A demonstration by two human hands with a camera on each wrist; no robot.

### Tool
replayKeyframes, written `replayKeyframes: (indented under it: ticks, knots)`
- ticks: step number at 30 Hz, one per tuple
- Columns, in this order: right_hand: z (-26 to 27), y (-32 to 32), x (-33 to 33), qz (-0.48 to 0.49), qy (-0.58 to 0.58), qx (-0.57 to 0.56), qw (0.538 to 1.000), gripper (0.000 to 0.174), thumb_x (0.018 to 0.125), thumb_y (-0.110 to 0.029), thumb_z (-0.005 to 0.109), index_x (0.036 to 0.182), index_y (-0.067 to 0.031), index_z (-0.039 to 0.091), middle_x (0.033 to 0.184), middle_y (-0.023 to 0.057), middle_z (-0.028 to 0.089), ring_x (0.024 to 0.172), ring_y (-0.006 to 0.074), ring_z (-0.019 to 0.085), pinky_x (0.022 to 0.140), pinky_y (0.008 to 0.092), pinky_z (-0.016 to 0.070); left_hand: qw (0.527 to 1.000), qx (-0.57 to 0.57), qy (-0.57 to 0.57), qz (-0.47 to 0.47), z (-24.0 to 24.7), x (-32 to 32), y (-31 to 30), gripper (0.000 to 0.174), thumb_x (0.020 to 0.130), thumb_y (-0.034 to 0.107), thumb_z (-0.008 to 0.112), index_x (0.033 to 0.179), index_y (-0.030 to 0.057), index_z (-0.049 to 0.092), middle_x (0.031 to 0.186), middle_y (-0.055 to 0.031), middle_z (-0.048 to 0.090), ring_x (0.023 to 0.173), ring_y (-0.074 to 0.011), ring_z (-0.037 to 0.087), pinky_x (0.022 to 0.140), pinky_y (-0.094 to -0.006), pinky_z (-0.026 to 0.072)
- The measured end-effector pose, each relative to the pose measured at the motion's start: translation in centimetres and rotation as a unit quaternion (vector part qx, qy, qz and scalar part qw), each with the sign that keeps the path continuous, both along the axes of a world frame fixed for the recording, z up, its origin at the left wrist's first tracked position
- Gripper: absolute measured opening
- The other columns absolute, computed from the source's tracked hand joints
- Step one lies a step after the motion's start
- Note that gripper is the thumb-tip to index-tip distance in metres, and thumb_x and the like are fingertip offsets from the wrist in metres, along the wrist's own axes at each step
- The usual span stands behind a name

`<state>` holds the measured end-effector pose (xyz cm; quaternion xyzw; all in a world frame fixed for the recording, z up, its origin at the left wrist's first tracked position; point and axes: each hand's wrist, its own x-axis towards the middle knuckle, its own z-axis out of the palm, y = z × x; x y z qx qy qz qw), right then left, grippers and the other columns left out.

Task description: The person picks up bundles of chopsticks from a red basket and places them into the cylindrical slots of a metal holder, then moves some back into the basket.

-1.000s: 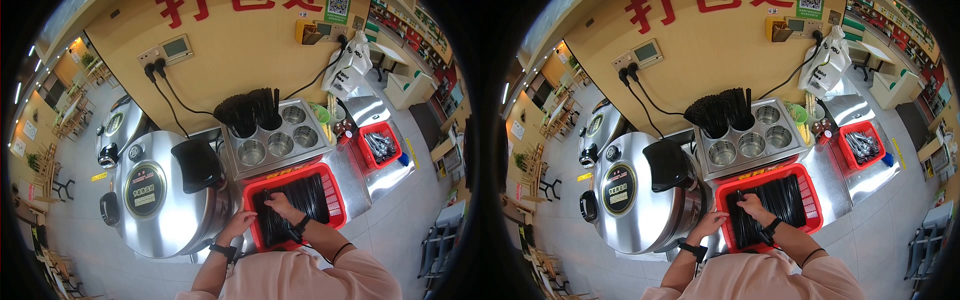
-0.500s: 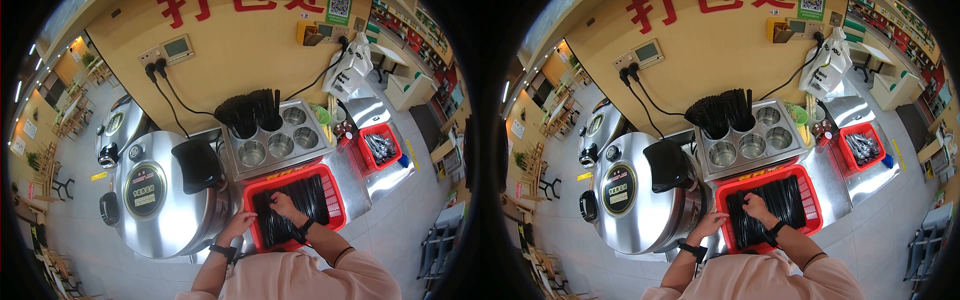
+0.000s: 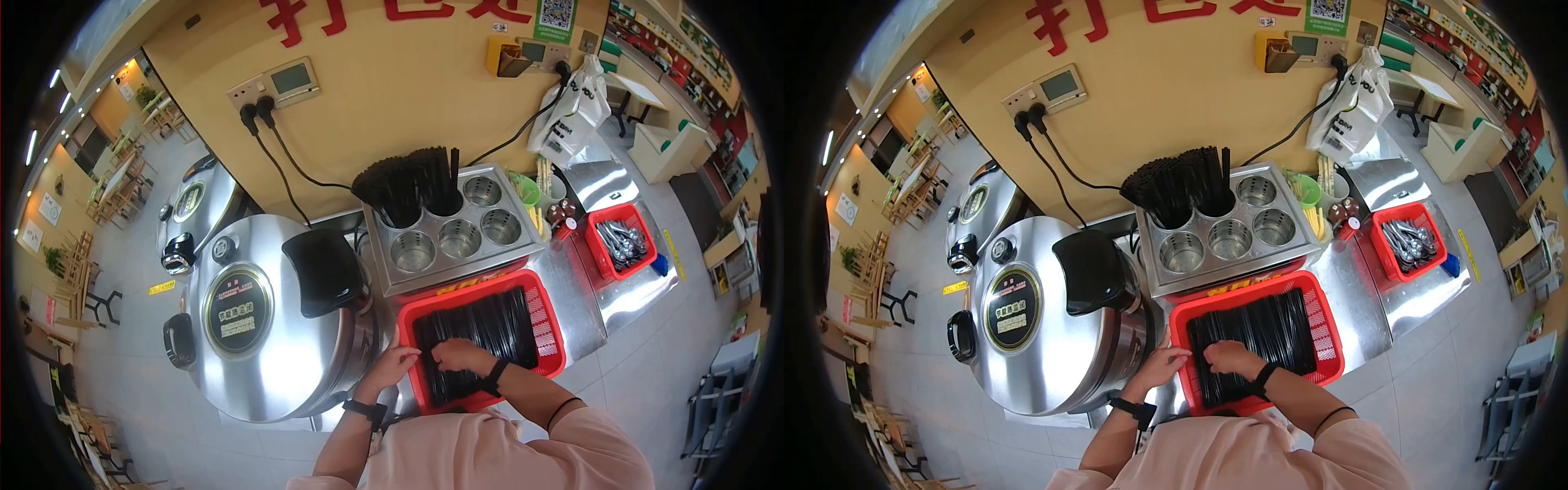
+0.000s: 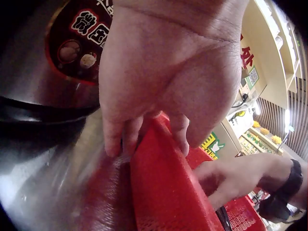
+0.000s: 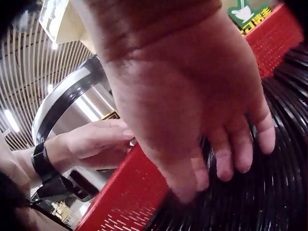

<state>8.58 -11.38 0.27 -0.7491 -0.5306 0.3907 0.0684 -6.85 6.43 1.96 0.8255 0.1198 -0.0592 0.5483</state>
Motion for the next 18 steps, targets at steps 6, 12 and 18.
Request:
replayKeyframes:
  ticks: [6,12,18]
  knots:
    - [-2.1,-0.7,-0.1,-0.081,0.109,0.047,0.990,0.030,0.079,-0.028,0.074,0.100,-0.0061,0.070,0.097,0.0168,0.071,0.094,0.0355,0.067,0.083,0.0429,0.0529,1.000,-0.004,0.003,0.001,-0.1,0.0,0.0,0.022,0.093,0.017,0.062,0.112,0.0096,0.071,0.159,-0.0339,0.011,0.115,-0.0317,0.064,0.092,-0.0346,0.0515]
    - [-1.2,-1.0,0.0,-0.095,0.145,0.064,0.983,0.032,0.083,-0.028,0.074,0.103,-0.0043,0.069,0.094,0.0156,0.071,0.089,0.0298,0.069,0.081,0.0387,0.0534,0.999,-0.015,0.029,-0.005,0.6,0.1,0.0,0.021,0.093,0.018,0.062,0.111,0.0094,0.072,0.159,-0.0338,0.011,0.116,-0.0319,0.063,0.092,-0.0345,0.0513]
    - [-2.7,-0.7,-0.8,-0.031,0.159,0.048,0.986,0.031,0.084,-0.028,0.073,0.104,-0.0036,0.070,0.089,0.0140,0.071,0.085,0.0277,0.069,0.078,0.0374,0.0536,1.000,0.012,-0.016,-0.001,-0.8,0.0,0.0,0.022,0.094,0.016,0.061,0.110,0.0052,0.071,0.162,-0.0252,0.011,0.096,-0.0277,0.070,0.087,-0.0338,0.0539]
